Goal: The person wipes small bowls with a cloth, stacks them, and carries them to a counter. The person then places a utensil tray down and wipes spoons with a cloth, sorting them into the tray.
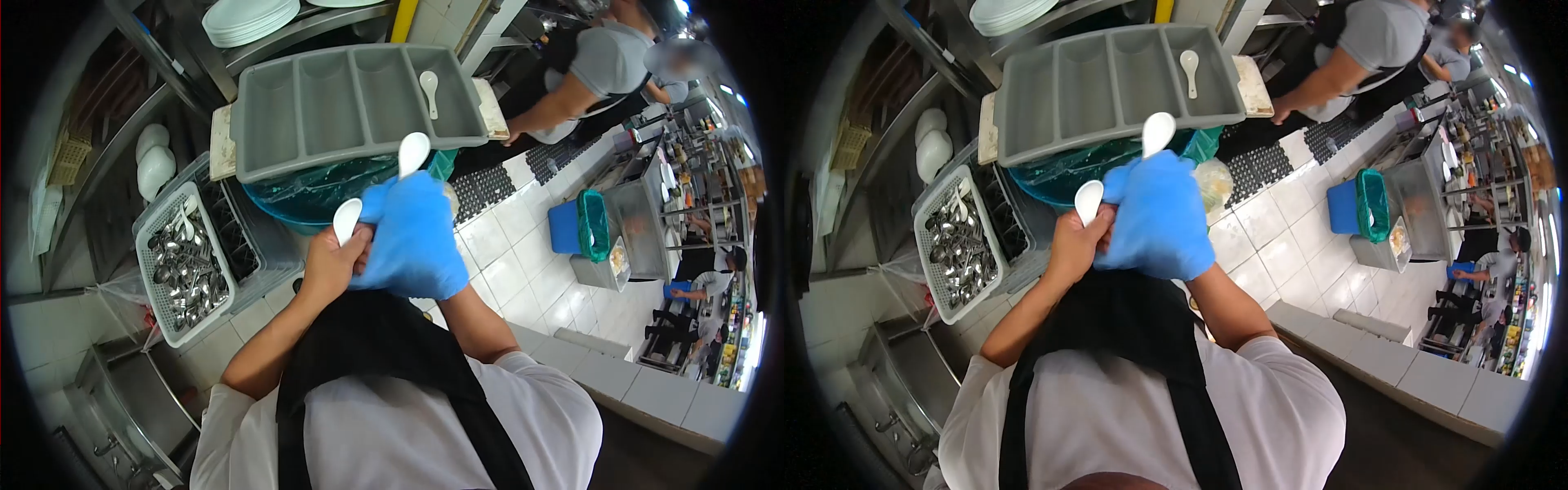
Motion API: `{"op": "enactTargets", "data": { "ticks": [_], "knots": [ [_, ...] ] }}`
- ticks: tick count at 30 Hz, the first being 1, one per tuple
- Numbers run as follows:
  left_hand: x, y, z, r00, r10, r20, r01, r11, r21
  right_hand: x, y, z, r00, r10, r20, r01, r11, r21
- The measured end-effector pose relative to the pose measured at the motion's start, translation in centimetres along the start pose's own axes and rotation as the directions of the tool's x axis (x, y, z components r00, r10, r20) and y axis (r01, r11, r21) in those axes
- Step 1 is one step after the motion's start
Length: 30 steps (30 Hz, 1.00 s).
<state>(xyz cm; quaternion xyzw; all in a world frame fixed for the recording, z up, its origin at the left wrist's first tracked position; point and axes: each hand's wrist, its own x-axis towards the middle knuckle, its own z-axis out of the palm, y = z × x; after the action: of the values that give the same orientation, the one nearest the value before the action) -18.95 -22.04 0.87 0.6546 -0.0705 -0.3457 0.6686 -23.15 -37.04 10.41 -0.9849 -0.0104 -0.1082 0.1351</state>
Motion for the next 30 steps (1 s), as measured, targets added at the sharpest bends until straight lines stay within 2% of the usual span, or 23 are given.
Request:
{"op": "enactTargets", "data": {
  "ticks": [1,2,3,4,6,7,8,9,10,11,13,14,15,17,19,21,22,23,24,25,27,28,30],
  "knots": [
    [-0.1,0.0,-0.1,1.000,0.012,0.003,-0.012,1.000,-0.001,0.0,1.2,-0.4,0.996,0.041,0.079,-0.037,0.998,-0.044],
    [-0.3,0.0,-0.2,0.993,-0.097,0.068,0.102,0.992,-0.073,-0.1,2.3,-0.8,0.984,0.081,0.158,-0.067,0.993,-0.094],
    [-0.5,-0.1,-0.5,0.969,-0.204,0.141,0.223,0.966,-0.134,-0.2,5.7,1.2,0.996,0.086,0.025,-0.083,0.991,-0.102],
    [-0.5,-0.5,-0.6,0.960,-0.208,0.187,0.242,0.954,-0.179,-0.3,9.1,3.5,0.990,0.090,-0.107,-0.102,0.989,-0.109],
    [-0.3,-0.4,-0.3,0.955,-0.196,0.223,0.244,0.946,-0.212,0.6,11.8,4.8,0.967,0.092,-0.238,-0.122,0.986,-0.116],
    [-0.2,-0.3,-0.2,0.950,-0.185,0.252,0.249,0.935,-0.251,1.2,12.7,5.2,0.914,0.185,-0.361,-0.079,0.954,0.289],
    [0.0,0.0,-0.1,0.951,-0.187,0.246,0.250,0.933,-0.257,1.4,12.3,5.2,0.889,0.249,-0.385,-0.037,0.876,0.481],
    [0.4,0.3,-0.2,0.944,-0.148,0.294,0.248,0.908,-0.338,1.5,11.9,5.1,0.858,0.312,-0.407,0.029,0.763,0.646],
    [0.5,0.5,-0.3,0.937,-0.107,0.333,0.248,0.873,-0.420,1.4,11.0,5.0,0.874,0.240,-0.423,0.042,0.829,0.558],
    [0.6,0.5,-0.4,0.942,-0.115,0.315,0.250,0.866,-0.433,1.4,9.3,4.4,0.888,0.162,-0.431,0.063,0.884,0.463],
    [1.4,1.0,-0.3,0.924,-0.061,0.378,0.240,0.862,-0.447,1.6,6.2,2.5,0.900,-0.007,-0.435,0.128,0.960,0.248],
    [1.6,1.3,-0.1,0.912,-0.084,0.402,0.276,0.850,-0.448,1.2,4.9,1.8,0.900,-0.089,-0.426,0.160,0.978,0.134],
    [1.6,1.8,0.3,0.914,-0.085,0.397,0.277,0.846,-0.455,0.5,4.9,2.4,0.930,-0.150,-0.335,0.176,0.983,0.047],
    [1.5,2.4,1.4,0.898,-0.196,0.395,0.342,0.876,-0.342,-0.9,4.8,3.6,0.954,-0.267,-0.140,0.252,0.961,-0.112],
    [1.5,1.9,1.9,0.911,-0.212,0.353,0.335,0.880,-0.336,-0.5,4.9,6.1,0.953,-0.142,-0.269,0.168,0.983,0.074],
    [1.8,1.1,1.8,0.937,-0.110,0.333,0.226,0.915,-0.334,-0.7,5.2,8.1,0.917,0.003,-0.399,0.112,0.958,0.264],
    [1.6,0.2,1.8,0.936,-0.111,0.334,0.227,0.915,-0.334,-2.8,7.3,12.8,0.998,0.064,-0.013,-0.035,0.696,0.717],
    [1.2,-0.6,1.8,0.969,0.002,0.248,0.026,0.994,-0.106,-2.9,7.5,13.2,0.985,-0.004,0.172,-0.148,0.490,0.859],
    [0.9,-1.1,1.7,0.972,0.137,0.192,-0.166,0.976,0.143,-3.0,7.6,13.5,0.934,-0.071,0.351,-0.319,0.280,0.906],
    [0.7,-1.5,1.5,0.971,0.139,0.194,-0.168,0.975,0.143,-2.8,8.1,13.7,0.972,0.034,0.231,-0.217,0.495,0.841],
    [-0.3,-1.1,1.2,0.970,0.011,0.244,-0.056,0.983,0.175,-1.4,6.5,10.8,0.987,0.144,-0.069,-0.086,0.841,0.534],
    [-0.4,-0.5,1.3,0.974,0.058,0.221,-0.100,0.978,0.181,-0.8,5.8,9.4,0.964,0.138,-0.228,-0.062,0.947,0.315],
    [0.0,-0.5,1.5,0.983,0.056,0.173,-0.088,0.979,0.183,0.2,4.6,8.1,0.924,0.081,-0.375,-0.057,0.996,0.073]
  ]
}}
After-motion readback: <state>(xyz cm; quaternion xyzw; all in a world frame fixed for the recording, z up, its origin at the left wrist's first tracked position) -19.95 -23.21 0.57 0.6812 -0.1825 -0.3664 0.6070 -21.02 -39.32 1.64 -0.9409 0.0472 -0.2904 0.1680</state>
